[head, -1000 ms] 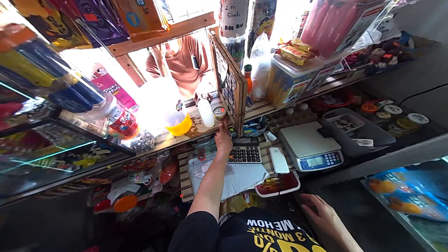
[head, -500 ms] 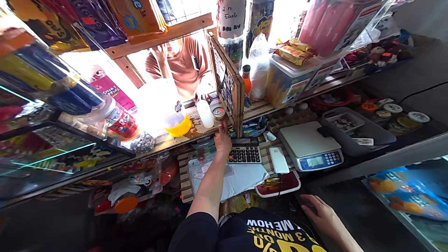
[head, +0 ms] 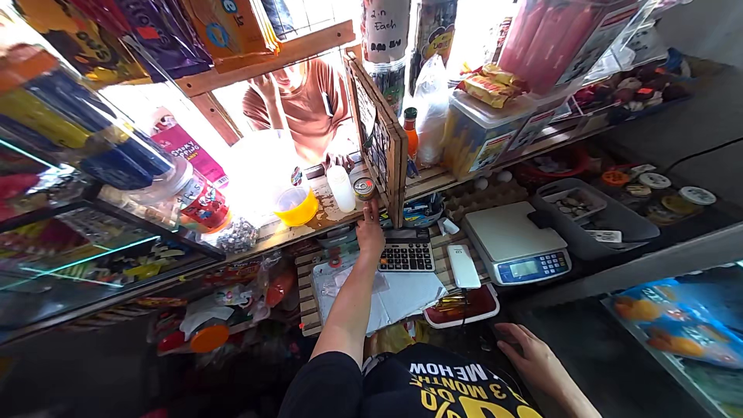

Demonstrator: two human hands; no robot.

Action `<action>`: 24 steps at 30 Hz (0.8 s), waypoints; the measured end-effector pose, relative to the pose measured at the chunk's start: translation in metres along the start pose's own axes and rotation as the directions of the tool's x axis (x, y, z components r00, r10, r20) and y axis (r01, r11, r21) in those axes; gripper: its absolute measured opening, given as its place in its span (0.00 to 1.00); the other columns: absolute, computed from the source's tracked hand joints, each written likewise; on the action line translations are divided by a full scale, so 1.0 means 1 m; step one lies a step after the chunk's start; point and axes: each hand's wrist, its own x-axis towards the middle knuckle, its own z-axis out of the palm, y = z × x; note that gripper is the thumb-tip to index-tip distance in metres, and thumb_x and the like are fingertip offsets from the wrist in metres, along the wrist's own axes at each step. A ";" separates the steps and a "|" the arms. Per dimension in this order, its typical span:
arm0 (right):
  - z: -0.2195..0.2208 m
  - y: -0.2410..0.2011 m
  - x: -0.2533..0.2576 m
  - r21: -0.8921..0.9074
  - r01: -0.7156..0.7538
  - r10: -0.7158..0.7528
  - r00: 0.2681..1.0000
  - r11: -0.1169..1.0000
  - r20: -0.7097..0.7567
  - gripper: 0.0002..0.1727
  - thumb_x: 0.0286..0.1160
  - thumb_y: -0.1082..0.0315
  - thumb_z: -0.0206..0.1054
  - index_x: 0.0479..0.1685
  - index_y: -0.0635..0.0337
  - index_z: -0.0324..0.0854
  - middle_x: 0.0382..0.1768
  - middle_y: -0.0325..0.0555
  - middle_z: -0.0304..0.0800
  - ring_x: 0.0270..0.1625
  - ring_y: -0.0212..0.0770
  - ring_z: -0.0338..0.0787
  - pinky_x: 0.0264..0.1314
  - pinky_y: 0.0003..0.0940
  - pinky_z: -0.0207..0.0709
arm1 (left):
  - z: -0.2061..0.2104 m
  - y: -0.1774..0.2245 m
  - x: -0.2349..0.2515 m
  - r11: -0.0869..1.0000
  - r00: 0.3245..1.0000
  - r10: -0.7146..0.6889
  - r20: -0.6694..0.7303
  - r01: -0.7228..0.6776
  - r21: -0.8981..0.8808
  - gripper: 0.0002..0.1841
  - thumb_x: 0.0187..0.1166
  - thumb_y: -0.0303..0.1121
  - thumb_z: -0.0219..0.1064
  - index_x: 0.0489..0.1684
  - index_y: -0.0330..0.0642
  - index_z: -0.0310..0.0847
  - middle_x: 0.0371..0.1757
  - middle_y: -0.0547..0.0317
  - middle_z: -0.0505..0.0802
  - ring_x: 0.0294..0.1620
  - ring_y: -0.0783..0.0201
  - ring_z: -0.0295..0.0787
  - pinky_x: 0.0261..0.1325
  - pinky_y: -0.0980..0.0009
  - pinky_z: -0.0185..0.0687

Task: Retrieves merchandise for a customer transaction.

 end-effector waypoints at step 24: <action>0.001 -0.003 -0.003 -0.006 -0.037 0.037 0.999 0.999 0.038 0.20 0.77 0.69 0.69 0.67 0.67 0.83 0.63 0.66 0.86 0.61 0.62 0.90 0.68 0.60 0.81 | -0.001 0.000 0.002 1.000 1.000 0.008 0.023 -0.007 -0.027 0.51 0.77 0.22 0.63 0.99 0.58 0.30 0.96 0.41 0.46 0.66 0.36 0.82 0.60 0.47 0.82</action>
